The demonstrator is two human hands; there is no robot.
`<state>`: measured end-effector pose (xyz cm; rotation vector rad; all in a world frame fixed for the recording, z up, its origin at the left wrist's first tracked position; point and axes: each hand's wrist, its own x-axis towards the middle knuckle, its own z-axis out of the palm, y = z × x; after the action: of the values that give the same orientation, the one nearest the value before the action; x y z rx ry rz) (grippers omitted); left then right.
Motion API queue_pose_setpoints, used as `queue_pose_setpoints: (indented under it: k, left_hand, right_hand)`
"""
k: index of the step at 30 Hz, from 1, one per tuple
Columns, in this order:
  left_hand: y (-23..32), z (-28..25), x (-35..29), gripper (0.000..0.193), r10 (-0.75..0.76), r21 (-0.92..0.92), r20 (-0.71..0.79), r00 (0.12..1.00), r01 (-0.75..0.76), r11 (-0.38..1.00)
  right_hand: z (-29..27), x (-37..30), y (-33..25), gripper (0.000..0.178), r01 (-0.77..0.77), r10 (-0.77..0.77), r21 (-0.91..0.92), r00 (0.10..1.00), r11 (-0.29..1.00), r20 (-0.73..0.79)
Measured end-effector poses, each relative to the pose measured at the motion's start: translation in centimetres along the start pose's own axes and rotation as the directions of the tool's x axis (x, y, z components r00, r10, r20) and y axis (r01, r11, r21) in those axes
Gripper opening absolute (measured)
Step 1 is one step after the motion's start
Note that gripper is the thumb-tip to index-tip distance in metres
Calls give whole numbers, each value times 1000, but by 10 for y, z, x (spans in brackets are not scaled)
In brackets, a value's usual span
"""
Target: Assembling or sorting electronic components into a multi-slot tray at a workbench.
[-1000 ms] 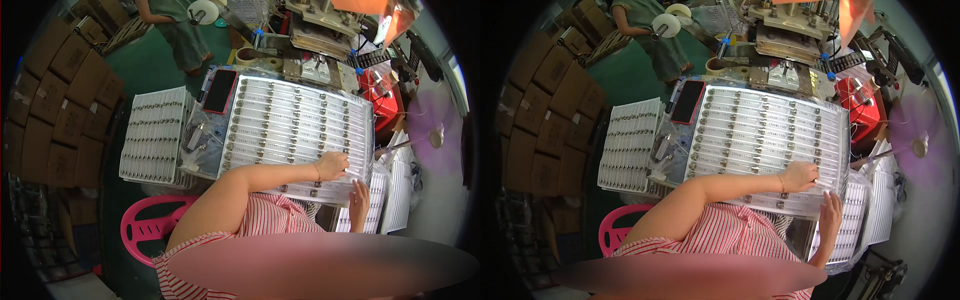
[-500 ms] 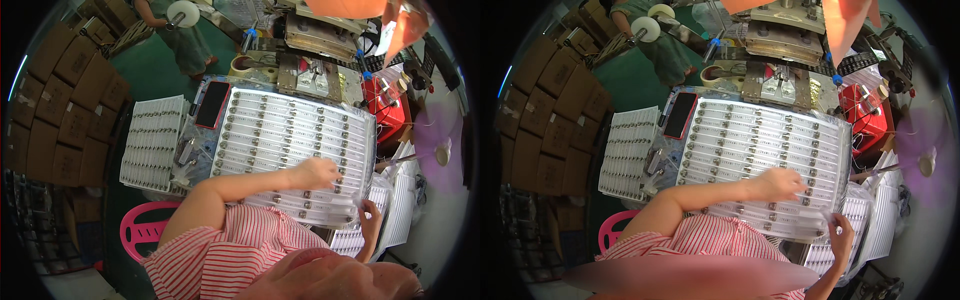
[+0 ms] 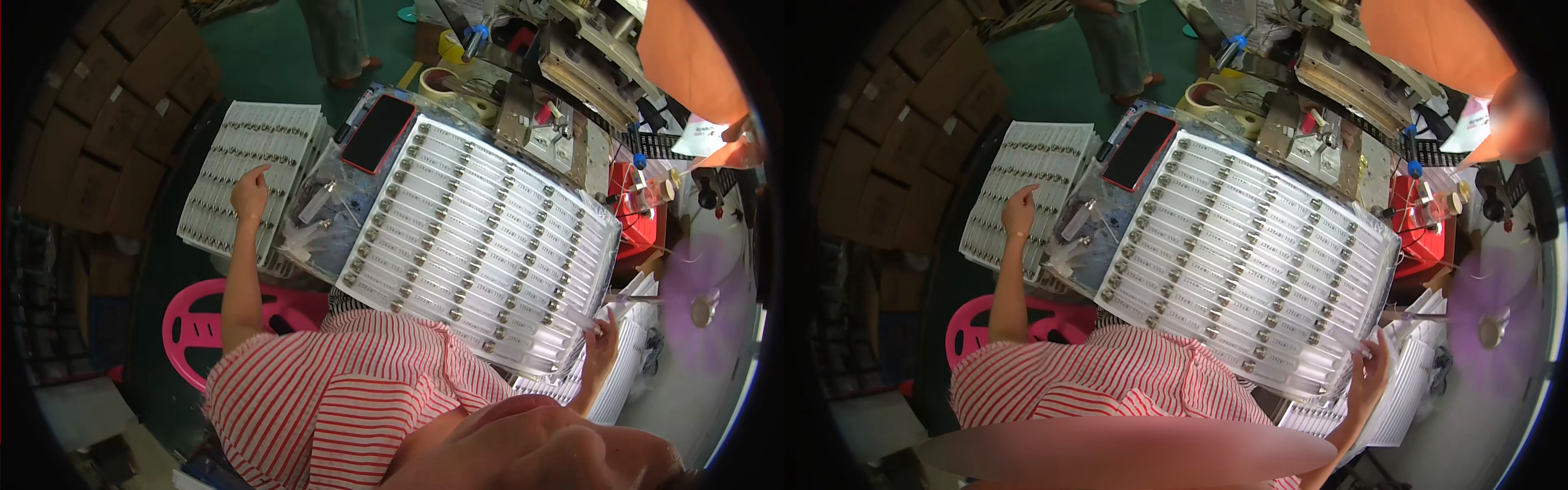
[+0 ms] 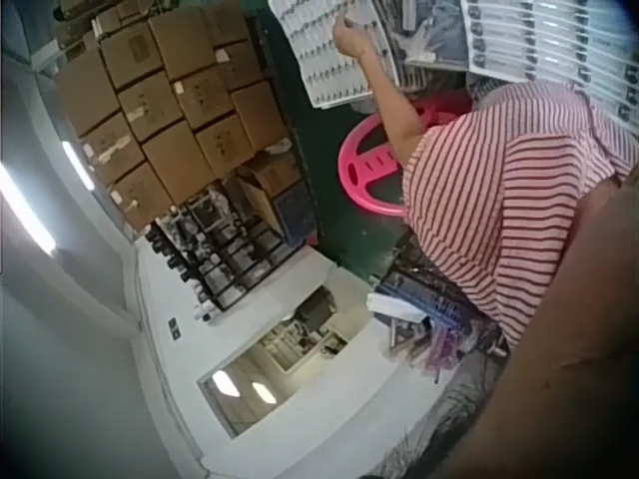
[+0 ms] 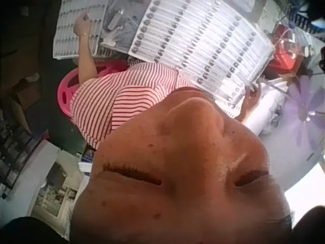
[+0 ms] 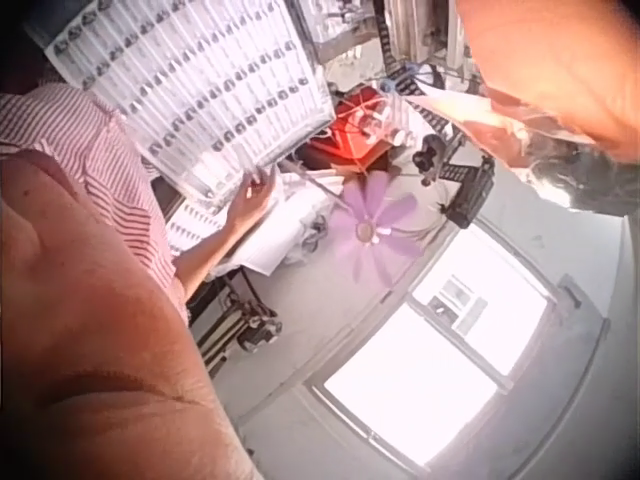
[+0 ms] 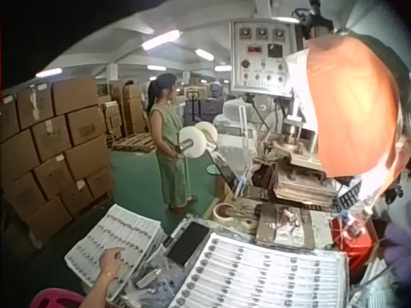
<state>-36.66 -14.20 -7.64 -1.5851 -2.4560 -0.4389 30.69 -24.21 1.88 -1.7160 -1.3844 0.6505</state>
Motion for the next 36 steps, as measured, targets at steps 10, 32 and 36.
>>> queue_pose_setpoints:
  k: [10,32,36]
  left_hand:
    - [278,-89,6,23,715,-674,-316,623,-678,293]
    - [275,-71,-16,31,709,-798,-238,664,-550,247]
    - [165,-76,2,29,195,-898,-25,980,-108,427]
  right_hand:
    - [49,89,-40,27,140,-154,136,983,981,101]
    - [179,247,-93,35,627,-718,-456,695,631,-38]
    - [185,262,-75,52,461,-509,-287,852,840,-122]
